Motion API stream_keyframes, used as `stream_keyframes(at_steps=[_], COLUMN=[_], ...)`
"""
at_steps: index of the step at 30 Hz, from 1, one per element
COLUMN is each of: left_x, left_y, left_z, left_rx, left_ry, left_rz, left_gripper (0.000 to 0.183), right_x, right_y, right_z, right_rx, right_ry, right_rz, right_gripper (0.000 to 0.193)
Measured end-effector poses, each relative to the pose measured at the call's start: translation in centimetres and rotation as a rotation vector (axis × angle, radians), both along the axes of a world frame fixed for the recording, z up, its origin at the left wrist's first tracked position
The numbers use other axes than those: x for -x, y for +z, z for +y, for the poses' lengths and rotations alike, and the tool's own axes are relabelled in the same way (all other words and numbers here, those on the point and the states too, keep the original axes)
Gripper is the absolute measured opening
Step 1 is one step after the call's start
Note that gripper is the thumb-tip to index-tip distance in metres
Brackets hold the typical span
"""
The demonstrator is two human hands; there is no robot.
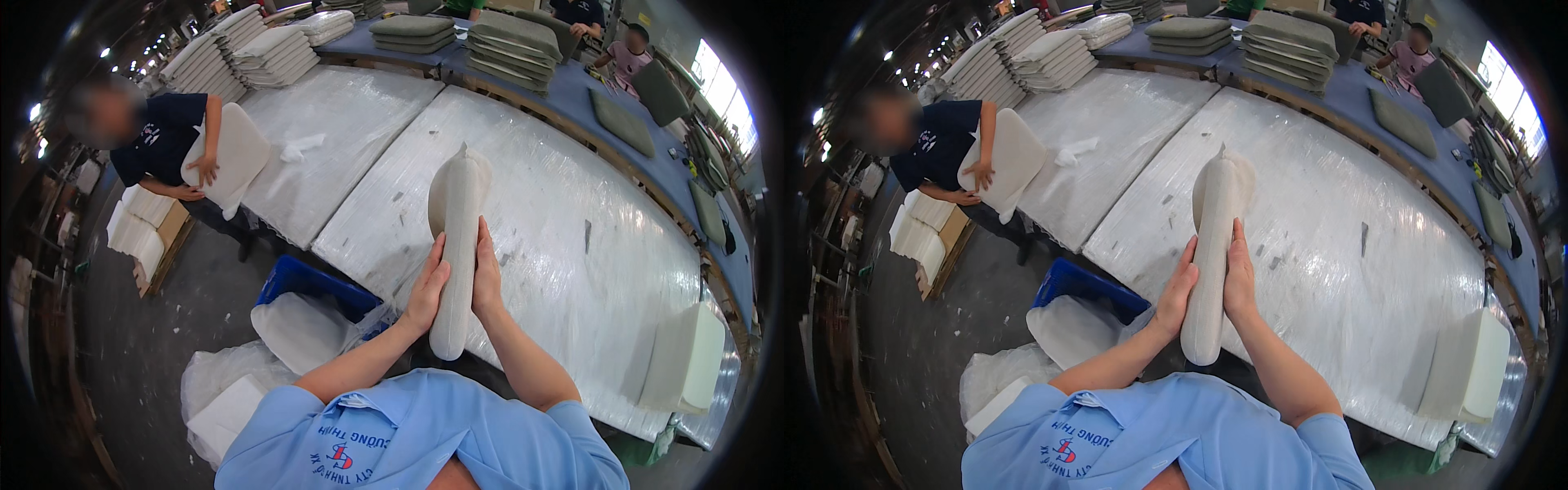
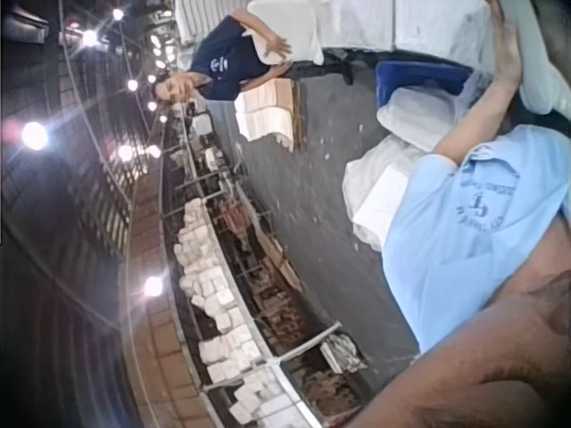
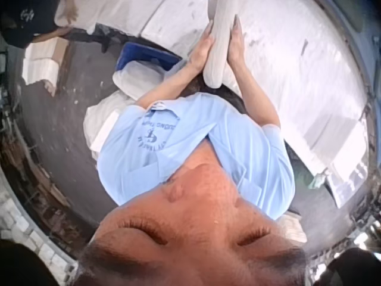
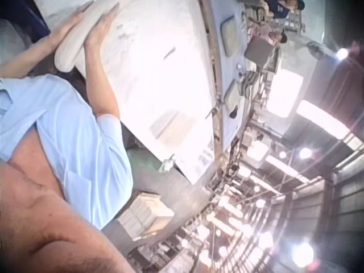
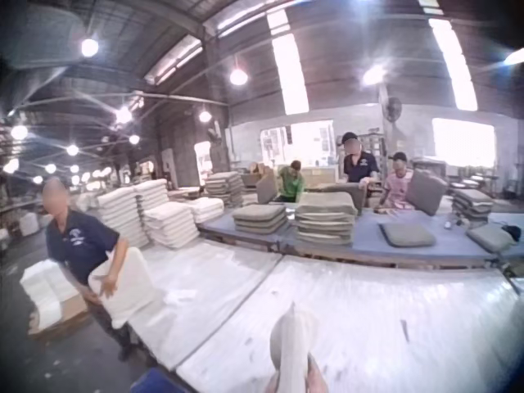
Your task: The person repeatedly picks up white pillow covers, opens them, and inserts white foam inserts by hand. The person then folds the covers closed and stacks the finished pillows. The person also pulls loose white filling from a green bag and places it onto foam pieces.
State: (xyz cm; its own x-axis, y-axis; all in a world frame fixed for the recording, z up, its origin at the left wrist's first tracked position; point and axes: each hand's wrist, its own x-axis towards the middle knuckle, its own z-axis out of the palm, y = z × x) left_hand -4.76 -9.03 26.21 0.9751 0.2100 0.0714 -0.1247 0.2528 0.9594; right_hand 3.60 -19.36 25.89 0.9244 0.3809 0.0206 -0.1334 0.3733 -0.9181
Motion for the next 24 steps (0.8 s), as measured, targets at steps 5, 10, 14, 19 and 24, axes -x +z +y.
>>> stream_keyframes(at_steps=[5,10,14,19,24], left_x=[0.9,1.8,1.9,1.6,1.0], left_y=[-0.5,0.7,1.0,0.7,0.3], left_z=[-0.1,-0.7,-0.7,-0.7,-0.5], left_rx=[0.04,-0.023,-0.225,-0.188,-0.153], left_ry=[0.034,0.011,0.01,0.001,-0.024], left_rz=[0.037,0.025,-0.016,-0.028,-0.042], left_gripper=[0.065,0.069,0.071,0.071,0.073], right_x=[3.8,6.1,5.9,5.2,2.8], right_y=[0.9,1.6,1.5,1.7,1.2], right_z=[-0.8,-2.0,-2.0,-2.1,-2.3], right_rx=[0.02,0.042,0.034,0.033,0.016], right_ry=[0.069,0.09,0.085,0.09,0.082], right_rz=[0.033,-0.028,-0.025,-0.008,0.075], right_gripper=[0.071,0.074,0.075,0.074,0.074])
